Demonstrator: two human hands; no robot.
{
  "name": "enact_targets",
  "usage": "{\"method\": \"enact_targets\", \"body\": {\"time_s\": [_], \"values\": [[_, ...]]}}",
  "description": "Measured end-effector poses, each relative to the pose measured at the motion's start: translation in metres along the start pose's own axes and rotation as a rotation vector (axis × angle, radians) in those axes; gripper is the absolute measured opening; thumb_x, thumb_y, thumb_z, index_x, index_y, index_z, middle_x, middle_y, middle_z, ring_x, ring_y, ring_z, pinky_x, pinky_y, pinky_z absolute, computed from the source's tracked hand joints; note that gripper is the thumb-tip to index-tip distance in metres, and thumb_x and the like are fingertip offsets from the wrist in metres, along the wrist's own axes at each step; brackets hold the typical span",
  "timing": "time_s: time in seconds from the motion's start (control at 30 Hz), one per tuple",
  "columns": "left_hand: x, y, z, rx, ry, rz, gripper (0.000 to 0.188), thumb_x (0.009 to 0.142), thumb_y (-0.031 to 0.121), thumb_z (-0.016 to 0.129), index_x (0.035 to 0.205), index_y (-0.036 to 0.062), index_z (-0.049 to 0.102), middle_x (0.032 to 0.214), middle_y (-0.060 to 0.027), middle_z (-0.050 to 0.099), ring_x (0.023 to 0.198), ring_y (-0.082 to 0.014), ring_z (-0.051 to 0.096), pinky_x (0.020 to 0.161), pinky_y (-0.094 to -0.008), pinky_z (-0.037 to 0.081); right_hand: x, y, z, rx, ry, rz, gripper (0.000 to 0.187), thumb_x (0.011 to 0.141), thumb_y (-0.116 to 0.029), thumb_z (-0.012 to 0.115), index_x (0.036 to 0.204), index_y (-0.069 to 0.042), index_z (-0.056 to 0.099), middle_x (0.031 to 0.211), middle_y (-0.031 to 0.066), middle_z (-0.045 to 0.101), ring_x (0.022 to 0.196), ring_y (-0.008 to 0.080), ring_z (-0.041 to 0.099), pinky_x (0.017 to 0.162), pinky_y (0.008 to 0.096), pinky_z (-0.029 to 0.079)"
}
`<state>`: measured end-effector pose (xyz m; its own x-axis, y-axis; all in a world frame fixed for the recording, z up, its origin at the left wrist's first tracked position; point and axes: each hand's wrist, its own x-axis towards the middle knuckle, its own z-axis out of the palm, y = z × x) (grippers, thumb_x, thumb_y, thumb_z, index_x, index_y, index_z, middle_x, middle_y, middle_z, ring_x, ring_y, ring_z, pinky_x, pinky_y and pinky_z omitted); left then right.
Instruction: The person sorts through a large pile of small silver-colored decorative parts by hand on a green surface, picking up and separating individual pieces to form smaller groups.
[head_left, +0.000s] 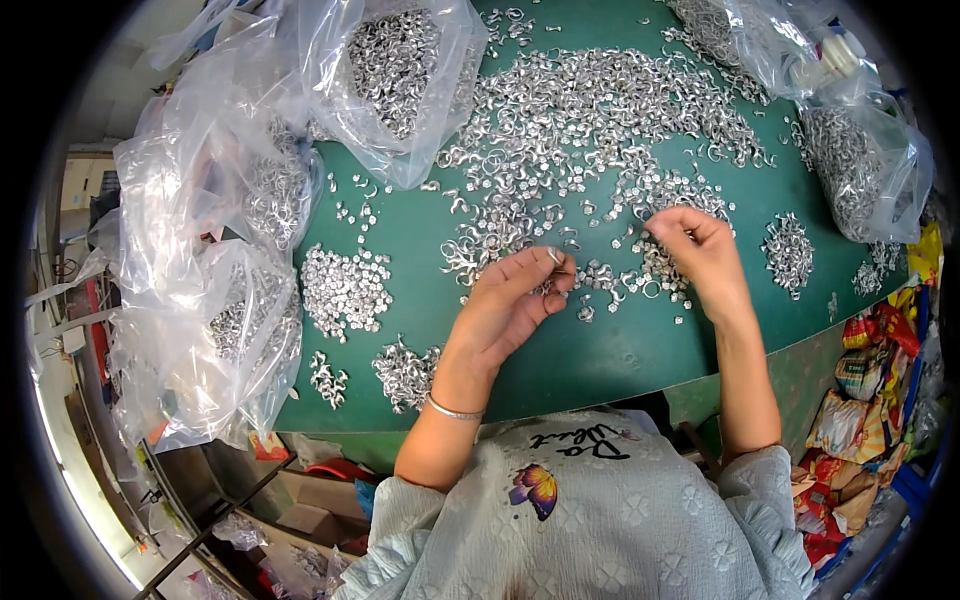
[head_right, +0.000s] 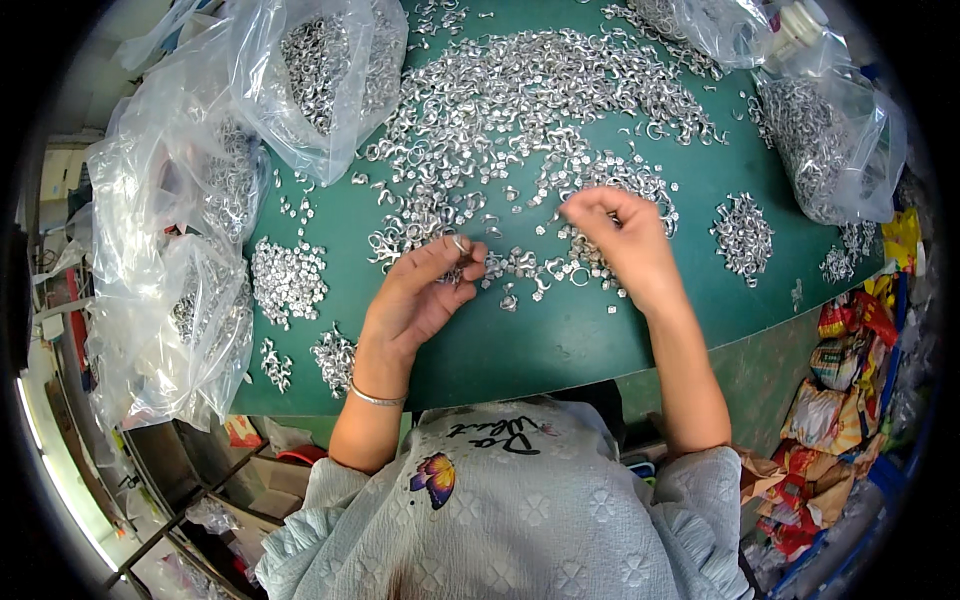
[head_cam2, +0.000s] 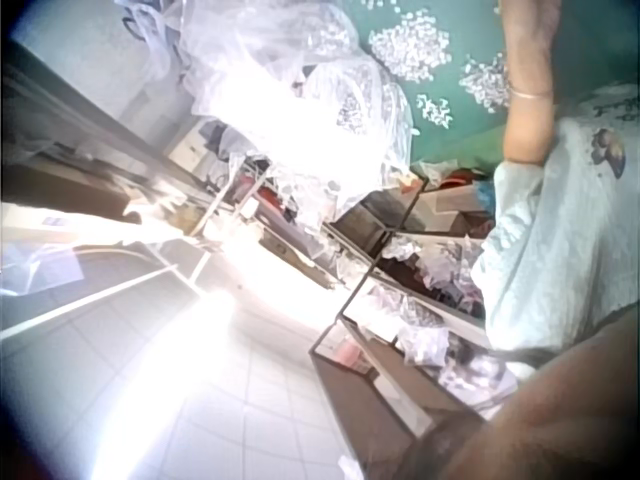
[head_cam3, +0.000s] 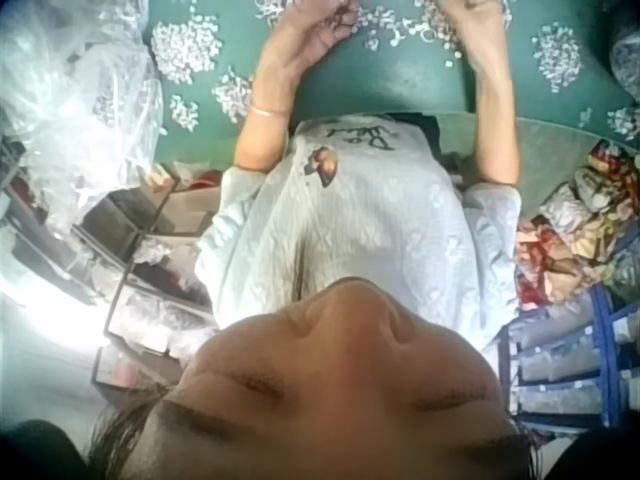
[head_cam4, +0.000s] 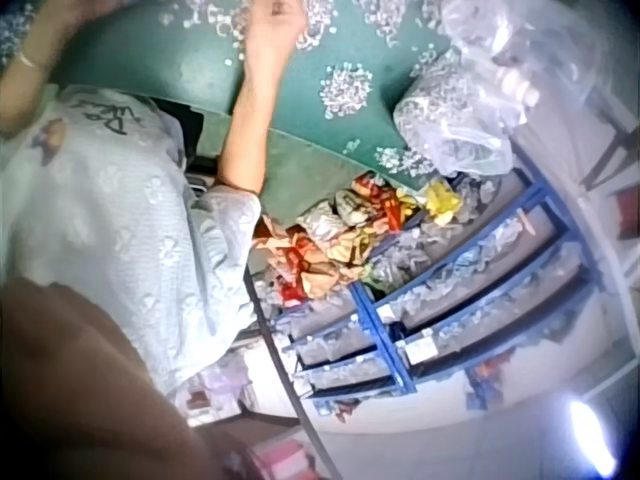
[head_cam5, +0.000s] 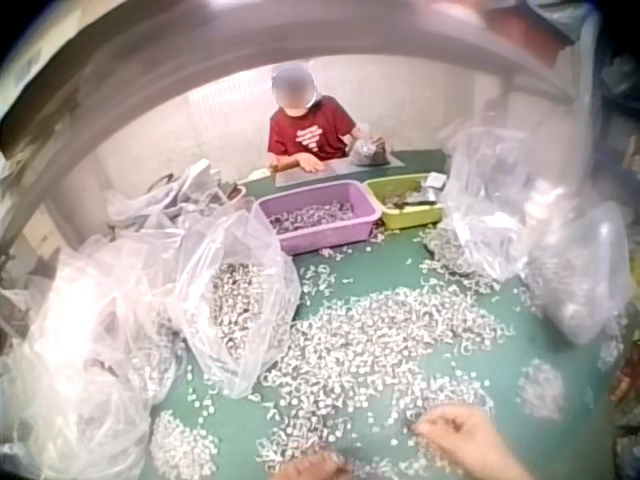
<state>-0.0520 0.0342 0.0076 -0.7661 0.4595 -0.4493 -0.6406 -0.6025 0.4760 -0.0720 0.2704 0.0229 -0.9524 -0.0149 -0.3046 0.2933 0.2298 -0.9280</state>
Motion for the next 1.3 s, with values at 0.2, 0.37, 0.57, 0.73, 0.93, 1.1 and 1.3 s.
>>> {"method": "enact_targets", "body": {"time_s": [0.2,0.37,0.57,0.73,0.93,1.1,1.3], "values": [[-0.004,-0.002,0.0,0.128,0.019,0.057,0.015,0.089,0.007,0.053,0.1,-0.0026,0.057,0.098,-0.0113,0.059,0.084,-0.016,0.054,0.068,-0.0257,0.046,0.006,0.003,0.028,-0.958,0.125,-0.392,0.012,0.075,-0.013,0.067,0.085,-0.008,0.063,0.078,0.011,0.063,0.068,0.0309,0.061,0.057,0.0419,0.047],[-0.01,-0.003,-0.017,0.282,0.006,0.075,0.018,0.089,0.009,0.055,0.102,-0.0016,0.059,0.081,-0.0047,0.058,0.071,-0.0122,0.053,0.059,-0.0234,0.042,0.004,0.007,0.009,-0.016,-0.076,-0.127,0.003,0.081,-0.008,0.061,0.078,-0.007,0.059,0.062,0.0004,0.052,0.048,0.0179,0.046,0.047,0.0274,0.041],[-0.003,-0.027,0.014,1.428,0.301,0.535,0.019,0.084,0.017,0.063,0.099,0.0042,0.065,0.068,-0.0046,0.06,0.051,-0.0162,0.053,0.049,-0.0282,0.042,-0.01,-0.006,-0.004,0.915,-0.253,0.221,0.011,0.087,-0.011,0.055,0.09,0.0,0.058,0.058,-0.005,0.043,0.046,0.0049,0.033,0.04,0.0212,0.028],[0.002,-0.037,0.012,1.784,0.32,0.651,0.018,0.077,0.014,0.067,0.094,0.0079,0.067,0.075,-0.0114,0.065,0.057,-0.026,0.06,0.052,-0.0345,0.047,-0.027,0.005,0.021,-0.317,-0.155,-0.206,0.011,0.083,-0.014,0.06,0.091,-0.008,0.063,0.055,0.0025,0.053,0.045,0.0181,0.046,0.043,0.0303,0.038],[-0.012,-0.027,0.005,1.75,0.541,0.632,0.015,0.079,0.008,0.064,0.093,0.0082,0.067,0.07,-0.011,0.064,0.054,-0.0251,0.059,0.05,-0.0337,0.046,-0.026,0.026,0.028,-0.842,0.172,-0.546,0.005,0.077,-0.01,0.064,0.082,-0.01,0.062,0.063,0.0096,0.06,0.054,0.0272,0.057,0.047,0.0376,0.043],[-0.018,-0.03,0.01,1.673,0.525,0.69,0.013,0.078,0.009,0.065,0.091,0.0085,0.068,0.066,-0.0113,0.062,0.052,-0.0238,0.058,0.049,-0.0328,0.045,-0.03,0.003,0.017,-0.893,0.323,-0.367,0.007,0.076,-0.008,0.064,0.083,-0.009,0.061,0.067,0.0093,0.062,0.057,0.0278,0.059,0.048,0.038,0.045],[-0.029,-0.03,0.001,1.815,0.499,0.595,0.012,0.079,0.01,0.065,0.09,0.0084,0.068,0.069,-0.0108,0.063,0.054,-0.0242,0.059,0.051,-0.0329,0.046,-0.033,0.015,0.026,-0.881,0.068,-0.462,0.013,0.081,-0.013,0.062,0.093,-0.008,0.063,0.071,0.0109,0.063,0.059,0.0285,0.06,0.052,0.0389,0.046]]}}
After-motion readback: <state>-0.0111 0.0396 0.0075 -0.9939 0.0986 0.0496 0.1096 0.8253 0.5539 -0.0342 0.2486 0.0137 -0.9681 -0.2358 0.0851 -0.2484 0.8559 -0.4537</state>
